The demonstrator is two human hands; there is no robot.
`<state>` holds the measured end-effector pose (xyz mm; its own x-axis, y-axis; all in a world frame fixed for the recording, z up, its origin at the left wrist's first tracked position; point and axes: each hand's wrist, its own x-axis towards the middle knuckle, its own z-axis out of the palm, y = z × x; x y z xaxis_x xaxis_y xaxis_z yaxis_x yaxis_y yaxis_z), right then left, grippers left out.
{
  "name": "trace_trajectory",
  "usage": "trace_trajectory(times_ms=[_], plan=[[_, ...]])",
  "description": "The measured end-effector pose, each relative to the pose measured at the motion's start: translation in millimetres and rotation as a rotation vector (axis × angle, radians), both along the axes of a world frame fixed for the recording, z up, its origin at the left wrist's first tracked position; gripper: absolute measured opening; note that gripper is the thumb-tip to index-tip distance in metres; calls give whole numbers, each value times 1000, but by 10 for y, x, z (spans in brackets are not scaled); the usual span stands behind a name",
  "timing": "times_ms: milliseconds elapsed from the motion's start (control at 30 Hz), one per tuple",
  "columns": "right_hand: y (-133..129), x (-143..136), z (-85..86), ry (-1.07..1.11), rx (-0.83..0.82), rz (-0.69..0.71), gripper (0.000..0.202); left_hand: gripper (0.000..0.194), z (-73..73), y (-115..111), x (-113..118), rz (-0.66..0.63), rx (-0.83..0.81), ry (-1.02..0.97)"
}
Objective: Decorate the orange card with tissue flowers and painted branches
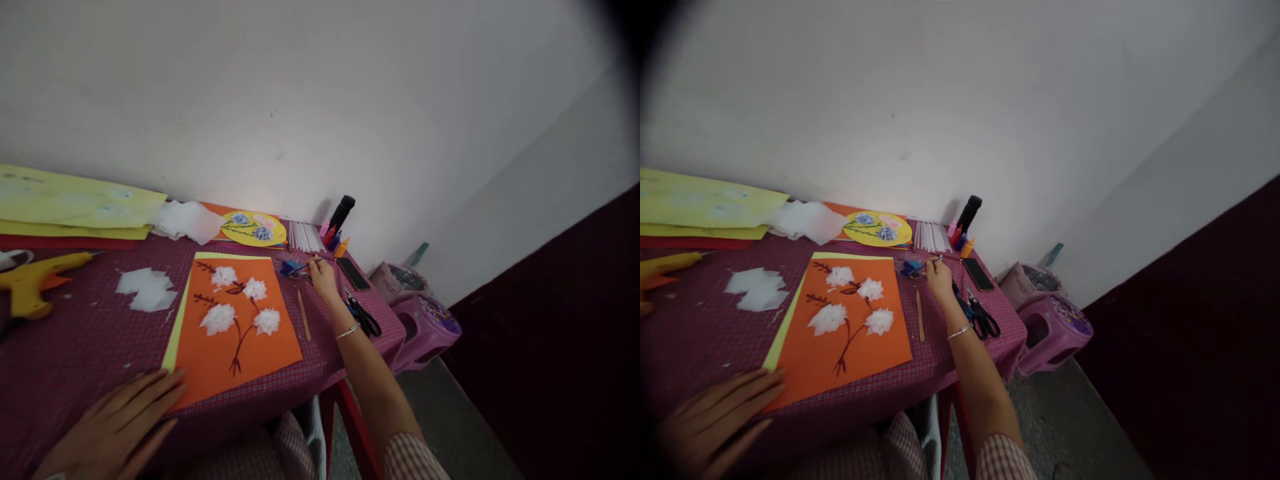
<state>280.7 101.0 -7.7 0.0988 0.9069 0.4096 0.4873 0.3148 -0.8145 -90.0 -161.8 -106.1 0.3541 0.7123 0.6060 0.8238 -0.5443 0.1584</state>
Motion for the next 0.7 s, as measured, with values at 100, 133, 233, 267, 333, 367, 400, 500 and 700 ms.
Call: trace_trajectory(times_ms=[100,133,233,267,333,367,400,500,700], plan=[[-64,3,63,6,12,-29,17,36,-22,-16,19,16,32,38],[-106,-3,92,12,20,-37,19,36,-33,-18,22,16,40,52],[-314,-71,182,74,59,1,26,37,-61,-22,40,30,36,59],[-403,-111,208,96,68,43,27,38,-68,-24,49,39,25,46],[-588,-210,243,80,64,152,26,38,-79,-32,66,48,-5,2],[-673,-264,250,48,59,199,25,38,-83,-36,73,47,-18,-20],[-748,-316,250,15,52,236,24,38,-85,-41,79,45,-28,-38],[-891,-439,214,-73,43,286,23,38,-83,-48,83,33,-40,-52],[-903,-488,105,-172,57,298,24,37,-83,-14,44,-1,14,0]])
